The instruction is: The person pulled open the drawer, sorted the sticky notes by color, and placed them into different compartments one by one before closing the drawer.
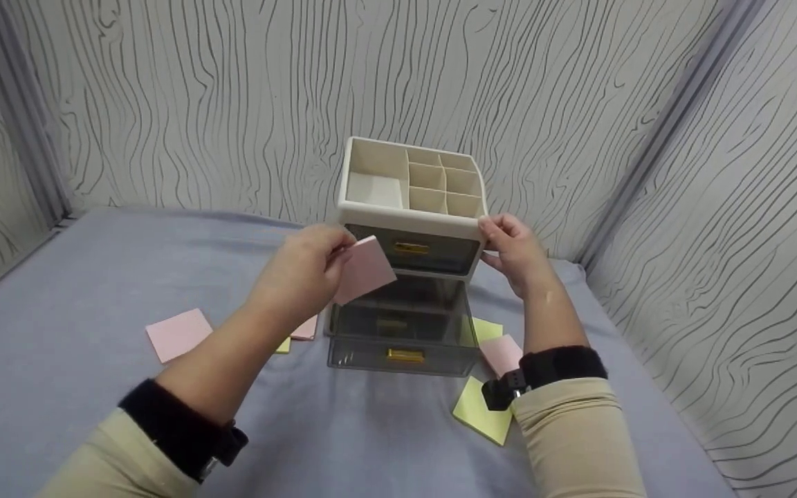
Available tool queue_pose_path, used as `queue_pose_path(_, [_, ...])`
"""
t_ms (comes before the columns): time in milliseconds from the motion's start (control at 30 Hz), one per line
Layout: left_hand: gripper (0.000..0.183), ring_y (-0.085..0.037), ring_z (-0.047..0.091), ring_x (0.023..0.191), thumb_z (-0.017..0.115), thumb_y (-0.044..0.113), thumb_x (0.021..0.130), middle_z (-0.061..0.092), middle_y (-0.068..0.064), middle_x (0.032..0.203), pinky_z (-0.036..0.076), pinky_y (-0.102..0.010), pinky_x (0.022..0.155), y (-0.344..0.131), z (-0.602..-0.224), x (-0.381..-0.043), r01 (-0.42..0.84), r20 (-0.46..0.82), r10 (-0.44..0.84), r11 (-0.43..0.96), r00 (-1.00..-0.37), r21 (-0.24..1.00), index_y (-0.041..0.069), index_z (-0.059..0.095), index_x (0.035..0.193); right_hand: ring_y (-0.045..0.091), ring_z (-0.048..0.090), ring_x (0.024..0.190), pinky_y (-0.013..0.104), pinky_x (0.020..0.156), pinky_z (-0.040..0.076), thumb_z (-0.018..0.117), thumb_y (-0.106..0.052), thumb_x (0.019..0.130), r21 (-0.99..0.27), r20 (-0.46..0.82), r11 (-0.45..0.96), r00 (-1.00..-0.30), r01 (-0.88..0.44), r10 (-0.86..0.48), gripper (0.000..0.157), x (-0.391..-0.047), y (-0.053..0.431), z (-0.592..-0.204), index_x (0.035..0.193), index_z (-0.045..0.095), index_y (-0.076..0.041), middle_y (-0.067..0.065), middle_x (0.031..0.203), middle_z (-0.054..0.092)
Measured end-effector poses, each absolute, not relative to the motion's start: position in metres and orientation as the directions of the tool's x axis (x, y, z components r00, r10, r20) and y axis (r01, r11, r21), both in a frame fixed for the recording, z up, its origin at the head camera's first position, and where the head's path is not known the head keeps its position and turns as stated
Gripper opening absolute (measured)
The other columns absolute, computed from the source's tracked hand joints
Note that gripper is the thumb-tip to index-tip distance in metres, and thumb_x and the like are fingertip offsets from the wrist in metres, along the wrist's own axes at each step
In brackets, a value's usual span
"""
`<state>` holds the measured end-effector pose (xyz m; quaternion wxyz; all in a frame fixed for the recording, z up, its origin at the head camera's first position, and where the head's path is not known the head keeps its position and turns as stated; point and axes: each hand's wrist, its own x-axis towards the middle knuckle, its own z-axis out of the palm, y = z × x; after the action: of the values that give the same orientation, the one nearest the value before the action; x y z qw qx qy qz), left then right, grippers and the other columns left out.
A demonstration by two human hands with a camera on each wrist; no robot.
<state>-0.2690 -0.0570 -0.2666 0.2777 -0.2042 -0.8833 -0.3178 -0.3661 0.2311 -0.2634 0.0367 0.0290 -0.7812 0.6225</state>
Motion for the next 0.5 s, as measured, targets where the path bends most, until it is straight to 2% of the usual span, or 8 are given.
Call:
queue_pose_path(200, [0.01,-0.017,0.055,0.076,0.057,0.003,0.086,0.059,-0.003,0.081,0.048,-0.032,0.069,-0.039,-0.272,-0.274,0.568,0.578,0.283,0.72,-0.765,0.399,0.01,0.064,0.086,0.025,0.048,0.108,0.04,0.096,0.04,0.054,-0.036,0.091,-0.969,0.096,0.229,-0.995,-0.094,-0.004,0.027,-0.366,0.232,-0.263,0.098,0.049,-0.01,0.014,0.117,0.048])
queue_pose_path(500, [0.015,-0.016,0.057,0.076,0.054,0.0,0.084,0.062,-0.001,0.079,0.048,-0.032,0.069,-0.027,-0.283,-0.282,0.546,0.32,0.456,0.78,-0.83,0.306,0.01,0.066,0.084,0.026,0.049,0.11,0.041,0.096,0.04,0.053,-0.035,0.092,-0.966,0.086,0.245,-0.996,-0.082,0.005,0.027,-0.363,0.23,-0.262,0.098,0.049,-0.01,0.013,0.118,0.048])
